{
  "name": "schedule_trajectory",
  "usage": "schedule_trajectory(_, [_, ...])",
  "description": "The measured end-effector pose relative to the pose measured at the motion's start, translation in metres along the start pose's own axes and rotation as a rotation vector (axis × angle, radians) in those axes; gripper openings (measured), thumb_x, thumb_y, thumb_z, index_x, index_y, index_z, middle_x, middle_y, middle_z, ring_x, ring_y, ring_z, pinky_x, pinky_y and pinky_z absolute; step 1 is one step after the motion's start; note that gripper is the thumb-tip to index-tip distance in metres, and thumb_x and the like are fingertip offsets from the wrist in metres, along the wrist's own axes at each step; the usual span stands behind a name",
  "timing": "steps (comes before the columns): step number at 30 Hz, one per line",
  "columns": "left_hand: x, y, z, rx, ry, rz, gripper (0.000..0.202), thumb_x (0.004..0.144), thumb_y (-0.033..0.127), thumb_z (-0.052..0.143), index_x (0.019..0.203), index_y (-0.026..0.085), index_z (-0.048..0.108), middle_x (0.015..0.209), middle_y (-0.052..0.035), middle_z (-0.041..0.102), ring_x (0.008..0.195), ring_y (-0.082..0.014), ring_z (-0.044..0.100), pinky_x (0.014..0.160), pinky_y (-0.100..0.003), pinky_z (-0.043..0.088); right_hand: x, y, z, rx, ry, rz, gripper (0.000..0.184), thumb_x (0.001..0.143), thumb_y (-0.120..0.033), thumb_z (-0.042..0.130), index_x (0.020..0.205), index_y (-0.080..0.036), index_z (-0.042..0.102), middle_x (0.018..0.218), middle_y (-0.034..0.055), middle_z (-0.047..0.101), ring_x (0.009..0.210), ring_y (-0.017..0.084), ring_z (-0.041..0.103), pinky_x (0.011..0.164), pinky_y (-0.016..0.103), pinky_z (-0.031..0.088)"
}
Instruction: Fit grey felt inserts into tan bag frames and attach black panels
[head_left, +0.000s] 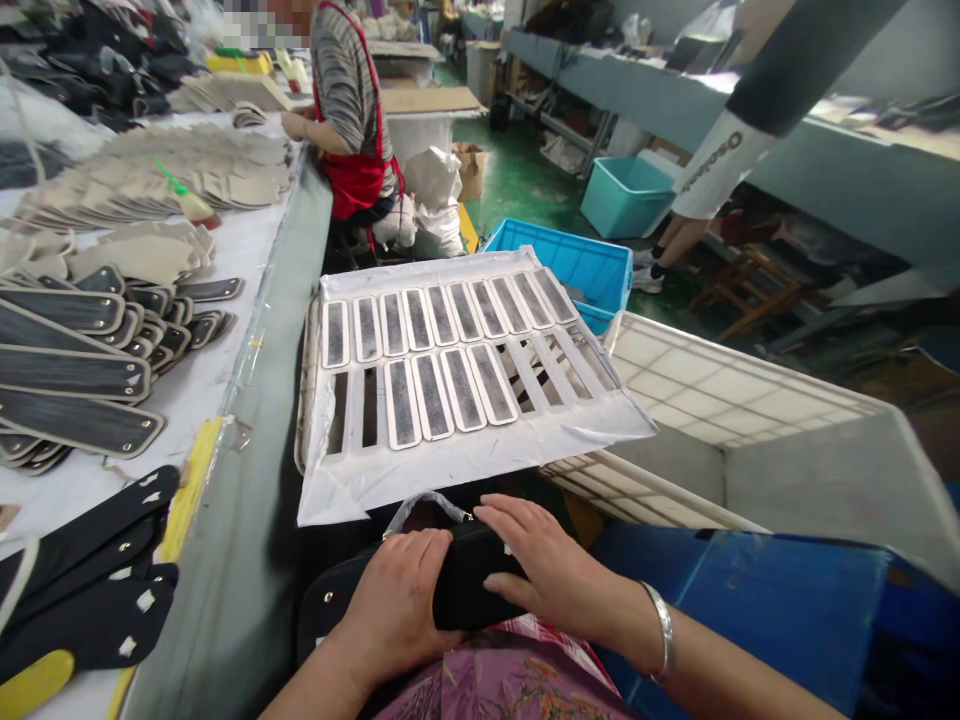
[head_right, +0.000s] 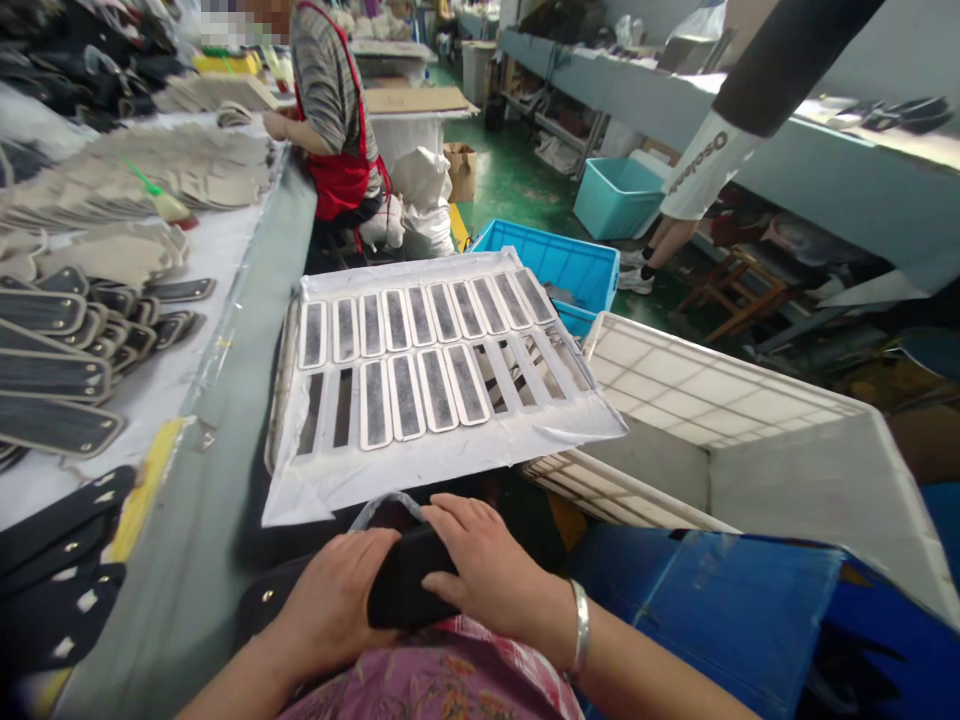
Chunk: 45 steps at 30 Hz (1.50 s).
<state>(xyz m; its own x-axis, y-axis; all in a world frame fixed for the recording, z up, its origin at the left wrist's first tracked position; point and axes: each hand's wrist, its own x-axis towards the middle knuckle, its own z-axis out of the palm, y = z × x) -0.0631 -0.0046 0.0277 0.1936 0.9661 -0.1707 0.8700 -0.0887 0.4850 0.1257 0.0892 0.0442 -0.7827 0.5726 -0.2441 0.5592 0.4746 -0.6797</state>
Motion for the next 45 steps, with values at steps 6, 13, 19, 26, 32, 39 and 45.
schedule_trajectory(6, [-0.004,-0.005,-0.002,-0.033,0.031,0.001,0.056,0.059,0.037,0.066,0.108,0.018,0.050,0.103,-0.0077,0.060,0.092,-0.0260,0.054,0.083,-0.040,0.040,0.017,0.003,-0.007,0.166,-0.171,0.038,0.066,0.066,-0.031,0.070,0.126,-0.018,0.046,0.118,0.0098,0.055,0.105,0.023,0.052,0.093,0.037,0.040])
schedule_trajectory(13, [0.004,-0.004,0.016,0.131,0.073,0.042,0.064,0.058,0.045,0.068,0.111,0.012,0.054,0.105,-0.0139,0.062,0.092,-0.0296,0.056,0.082,-0.043,0.042,-0.014,0.028,0.004,0.689,0.069,0.266,0.046,0.072,-0.030,0.065,0.115,-0.017,0.052,0.111,0.0081,0.058,0.100,0.019,0.056,0.088,0.034,0.045])
schedule_trajectory(19, [0.031,0.026,0.036,0.238,0.128,0.168,0.059,0.067,0.036,0.058,0.117,0.005,0.051,0.112,-0.0186,0.059,0.098,-0.0307,0.054,0.084,-0.044,0.042,-0.020,0.032,0.029,0.804,0.246,0.235,0.034,0.075,-0.032,0.064,0.104,-0.017,0.056,0.100,0.0049,0.059,0.093,0.017,0.057,0.084,0.031,0.047])
schedule_trajectory(26, [0.041,0.030,0.028,0.160,0.021,0.104,0.050,0.069,0.041,0.057,0.108,0.011,0.055,0.100,-0.0134,0.060,0.087,-0.0274,0.055,0.075,-0.041,0.044,-0.013,0.039,0.019,0.662,0.151,0.247,0.029,0.075,-0.029,0.063,0.101,-0.018,0.059,0.098,0.0038,0.059,0.092,0.017,0.057,0.084,0.030,0.046])
schedule_trajectory(32, [0.036,0.035,0.021,0.109,-0.031,0.077,0.063,0.071,0.054,0.053,0.116,0.010,0.050,0.107,-0.0130,0.060,0.095,-0.0274,0.054,0.084,-0.045,0.042,-0.014,0.030,0.015,0.282,0.105,0.152,0.027,0.082,-0.026,0.052,0.108,-0.020,0.054,0.106,0.0069,0.059,0.098,0.019,0.056,0.088,0.033,0.046])
schedule_trajectory(39, [-0.048,-0.033,-0.016,0.183,0.079,-0.064,0.105,0.056,0.078,0.052,0.135,0.012,0.034,0.134,-0.0177,0.044,0.124,-0.0348,0.037,0.105,-0.061,0.012,-0.009,0.006,0.042,-0.560,0.214,-0.376,0.070,0.077,-0.040,0.058,0.137,-0.017,0.033,0.137,0.0125,0.041,0.127,0.030,0.033,0.105,0.050,0.027])
schedule_trajectory(45, [-0.120,-0.097,-0.021,-0.425,0.262,-0.419,0.051,0.083,0.042,0.050,0.128,0.019,0.044,0.128,-0.0106,0.052,0.115,-0.0240,0.051,0.096,-0.042,0.043,0.014,-0.034,0.076,-0.664,0.173,-0.473,0.093,0.068,-0.059,0.061,0.137,-0.005,0.030,0.142,0.0218,0.027,0.131,0.036,0.022,0.105,0.050,0.024])
